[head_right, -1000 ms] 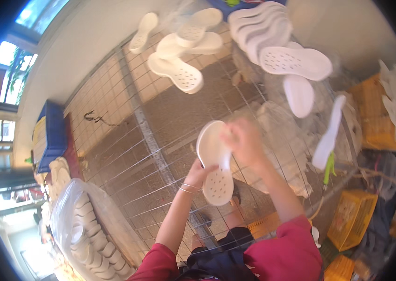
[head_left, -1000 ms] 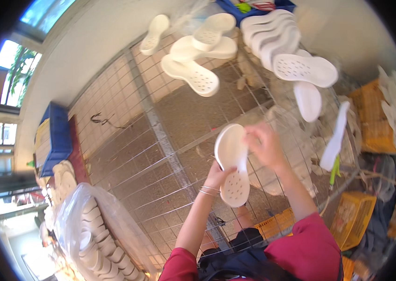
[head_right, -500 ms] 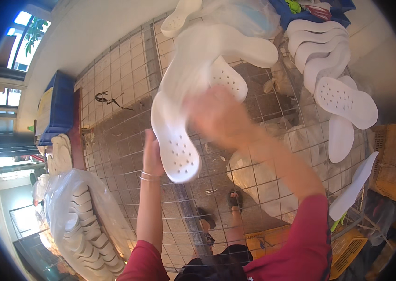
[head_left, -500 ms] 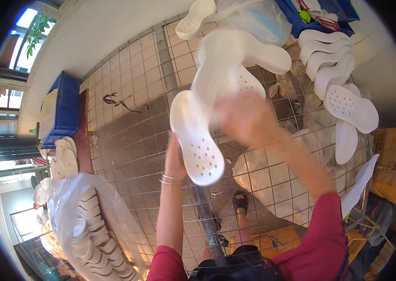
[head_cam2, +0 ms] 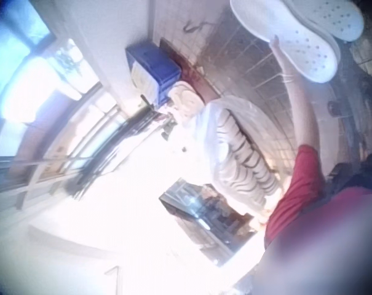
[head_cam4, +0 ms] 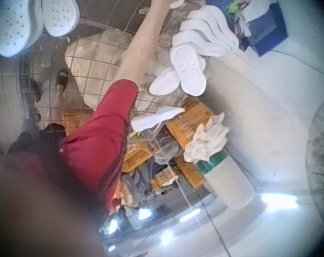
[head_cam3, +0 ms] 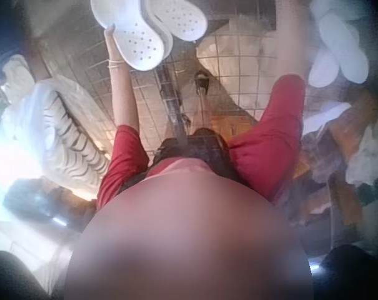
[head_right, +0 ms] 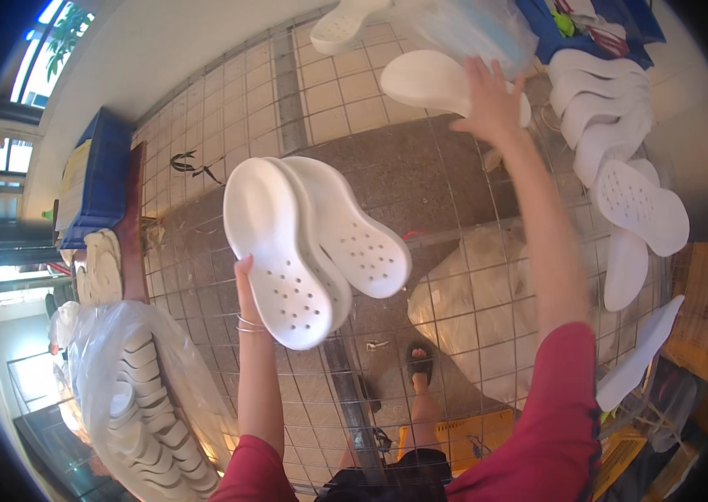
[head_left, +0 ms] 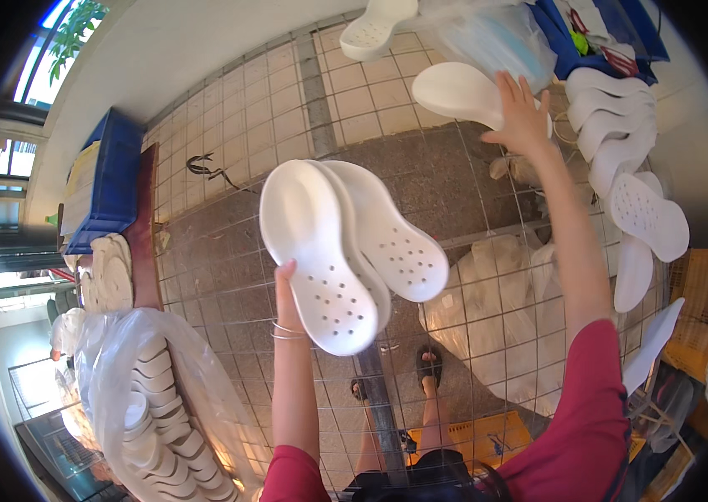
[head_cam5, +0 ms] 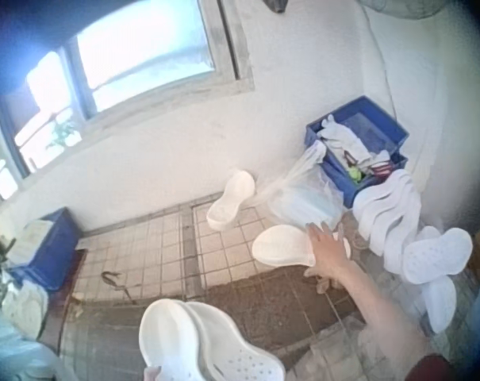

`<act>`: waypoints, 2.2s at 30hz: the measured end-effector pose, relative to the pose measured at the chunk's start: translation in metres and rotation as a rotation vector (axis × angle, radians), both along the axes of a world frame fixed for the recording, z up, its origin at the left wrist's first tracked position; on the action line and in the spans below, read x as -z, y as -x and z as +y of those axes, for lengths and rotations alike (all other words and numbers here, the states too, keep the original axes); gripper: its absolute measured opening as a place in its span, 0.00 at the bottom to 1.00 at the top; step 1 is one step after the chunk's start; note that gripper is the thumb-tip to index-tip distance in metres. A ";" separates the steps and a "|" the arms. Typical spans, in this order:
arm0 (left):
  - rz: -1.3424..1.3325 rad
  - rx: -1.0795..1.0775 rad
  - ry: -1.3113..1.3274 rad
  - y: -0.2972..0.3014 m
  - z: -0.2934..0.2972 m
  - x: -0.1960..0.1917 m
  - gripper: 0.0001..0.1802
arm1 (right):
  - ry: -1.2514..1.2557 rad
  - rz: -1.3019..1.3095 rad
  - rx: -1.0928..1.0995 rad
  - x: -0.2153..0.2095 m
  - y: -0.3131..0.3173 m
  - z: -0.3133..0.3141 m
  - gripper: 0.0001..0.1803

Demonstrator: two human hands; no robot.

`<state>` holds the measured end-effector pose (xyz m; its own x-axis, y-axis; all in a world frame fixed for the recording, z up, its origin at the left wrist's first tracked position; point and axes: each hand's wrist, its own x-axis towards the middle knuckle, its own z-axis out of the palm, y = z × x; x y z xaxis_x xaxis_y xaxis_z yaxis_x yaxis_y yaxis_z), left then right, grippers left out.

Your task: The person gathers white slipper soles from a tiled floor, stacks them, and places them into a large clear plastic bag. The person repeats this process until the bag is full, then ties the bag closed.

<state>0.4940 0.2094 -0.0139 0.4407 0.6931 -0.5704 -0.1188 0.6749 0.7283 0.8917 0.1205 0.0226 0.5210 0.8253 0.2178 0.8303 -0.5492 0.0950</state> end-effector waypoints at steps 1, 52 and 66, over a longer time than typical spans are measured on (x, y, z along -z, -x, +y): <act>0.043 0.025 -0.025 0.000 -0.002 -0.001 0.39 | 0.049 -0.036 -0.011 0.005 -0.023 0.011 0.52; 1.574 0.419 -0.915 0.490 0.082 -0.272 0.34 | -0.169 0.764 -0.797 -0.092 0.575 -0.011 0.63; 0.799 0.468 -1.207 0.424 0.048 -0.238 0.22 | 0.052 0.978 -1.275 -0.143 0.751 0.218 0.34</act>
<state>0.0703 0.2570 0.2245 0.6064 0.7946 0.0301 0.6105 -0.4895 0.6226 0.1404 0.3390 0.1659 -0.5629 0.8045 0.1896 0.4717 0.5010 -0.7255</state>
